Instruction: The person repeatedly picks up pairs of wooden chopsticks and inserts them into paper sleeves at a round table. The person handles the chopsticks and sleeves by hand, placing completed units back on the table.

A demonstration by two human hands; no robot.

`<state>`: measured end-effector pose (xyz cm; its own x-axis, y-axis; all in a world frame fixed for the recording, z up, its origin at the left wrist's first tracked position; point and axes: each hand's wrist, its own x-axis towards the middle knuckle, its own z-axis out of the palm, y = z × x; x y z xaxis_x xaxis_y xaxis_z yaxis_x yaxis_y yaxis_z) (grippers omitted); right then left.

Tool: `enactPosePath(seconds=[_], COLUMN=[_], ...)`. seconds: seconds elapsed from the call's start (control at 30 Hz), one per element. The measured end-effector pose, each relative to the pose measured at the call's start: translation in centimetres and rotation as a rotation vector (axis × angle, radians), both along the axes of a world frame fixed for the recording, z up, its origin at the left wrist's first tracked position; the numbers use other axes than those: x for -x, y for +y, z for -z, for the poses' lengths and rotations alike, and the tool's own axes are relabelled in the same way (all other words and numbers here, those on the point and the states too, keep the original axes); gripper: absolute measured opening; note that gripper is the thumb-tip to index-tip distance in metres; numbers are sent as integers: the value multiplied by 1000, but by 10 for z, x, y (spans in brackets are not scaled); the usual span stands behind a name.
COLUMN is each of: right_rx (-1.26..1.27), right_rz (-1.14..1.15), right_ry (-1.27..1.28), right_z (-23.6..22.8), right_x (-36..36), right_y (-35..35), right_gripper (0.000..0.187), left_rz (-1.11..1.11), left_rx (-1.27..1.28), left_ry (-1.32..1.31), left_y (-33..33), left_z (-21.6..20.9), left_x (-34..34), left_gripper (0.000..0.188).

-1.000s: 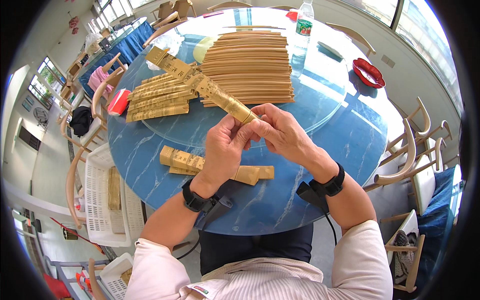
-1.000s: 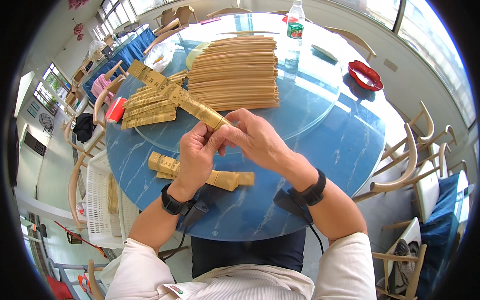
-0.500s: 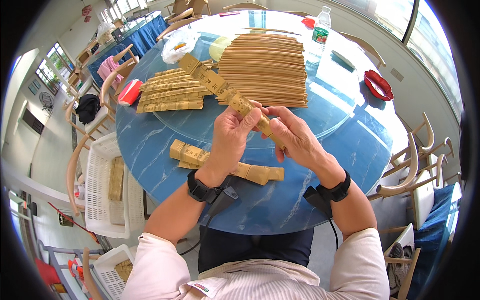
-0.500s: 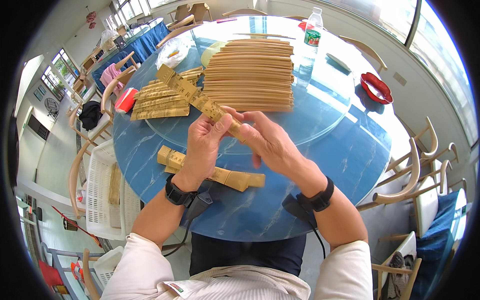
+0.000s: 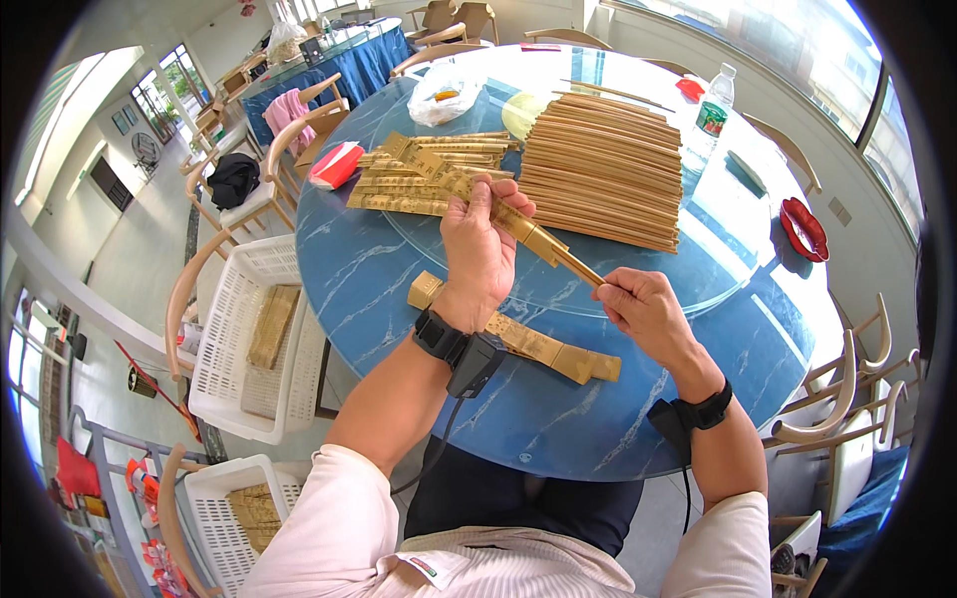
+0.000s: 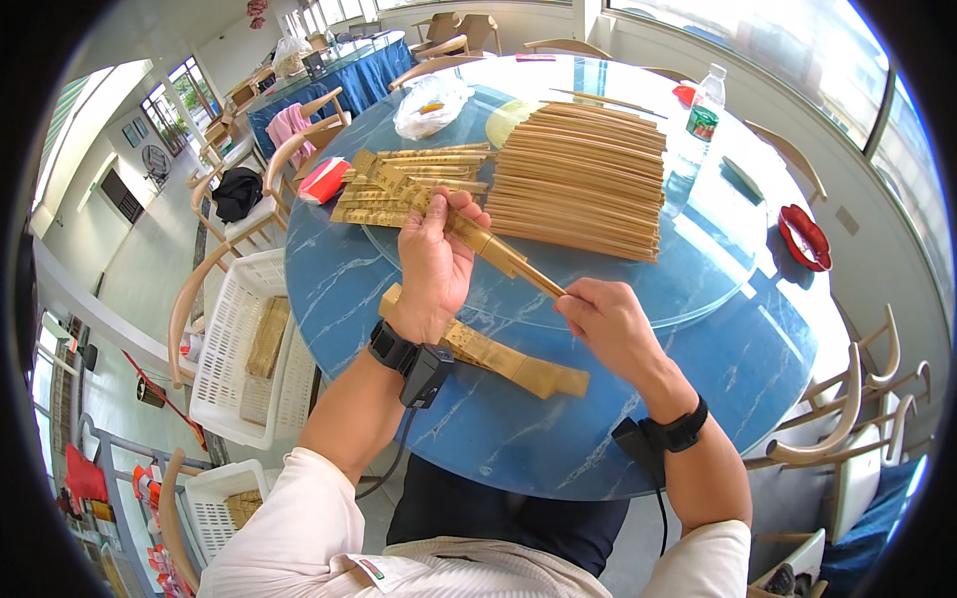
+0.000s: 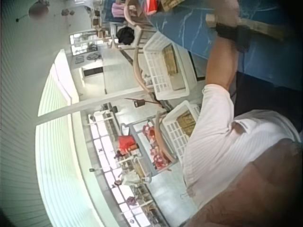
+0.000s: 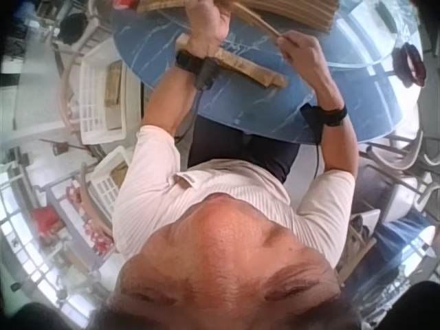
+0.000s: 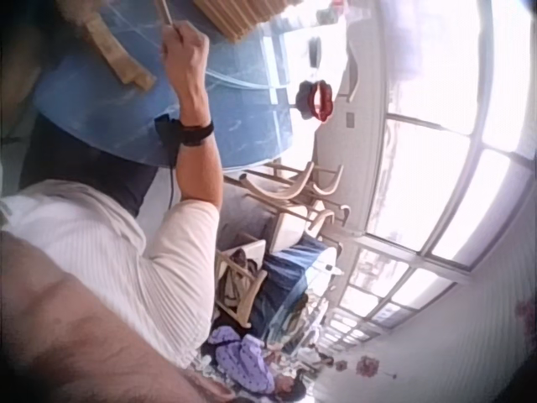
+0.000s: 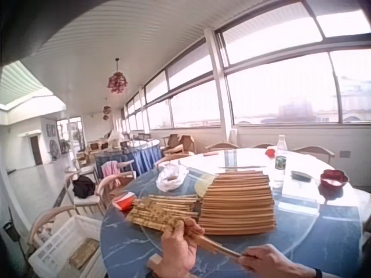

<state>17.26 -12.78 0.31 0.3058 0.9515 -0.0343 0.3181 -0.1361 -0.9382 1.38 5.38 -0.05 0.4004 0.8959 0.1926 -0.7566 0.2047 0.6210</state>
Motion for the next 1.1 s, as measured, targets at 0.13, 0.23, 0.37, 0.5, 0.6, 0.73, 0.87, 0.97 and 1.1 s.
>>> enactPosePath(seconds=[0.13,0.23,0.37,0.5,0.6,0.73,0.87,0.97,1.1], right_rx=[31,64,8,-194,-283,-307,-297,-217,-138], right_rz=[27,23,30,-26,-84,-128,-96,-67,-58], right_ry=[110,128,214,307,381,311,261,203,197], right_z=[-2,-7,-3,-3,-7,-6,-3,-3,1], right_x=[9,17,18,19,10,4,5,9,16], right_y=[0,-1,-4,-3,-5,-8,-4,-2,-3], right_gripper=[21,22,22,23,28,32,25,20,18], left_rz=[43,77,130,74,82,146,234,227,264], left_rx=[-10,-10,25,102,94,129,99,153,164], left_ry=[-10,31,70,7,-87,-98,-188,-146,-125], left_y=[-26,-47,-58,-30,-7,-8,-4,-14,-36], left_z=[5,5,5,1,3,0,3,6,12], left_x=[-10,-12,-18,-6,2,1,3,-2,-7], left_gripper=[14,16,16,16,17,21,22,19,15])
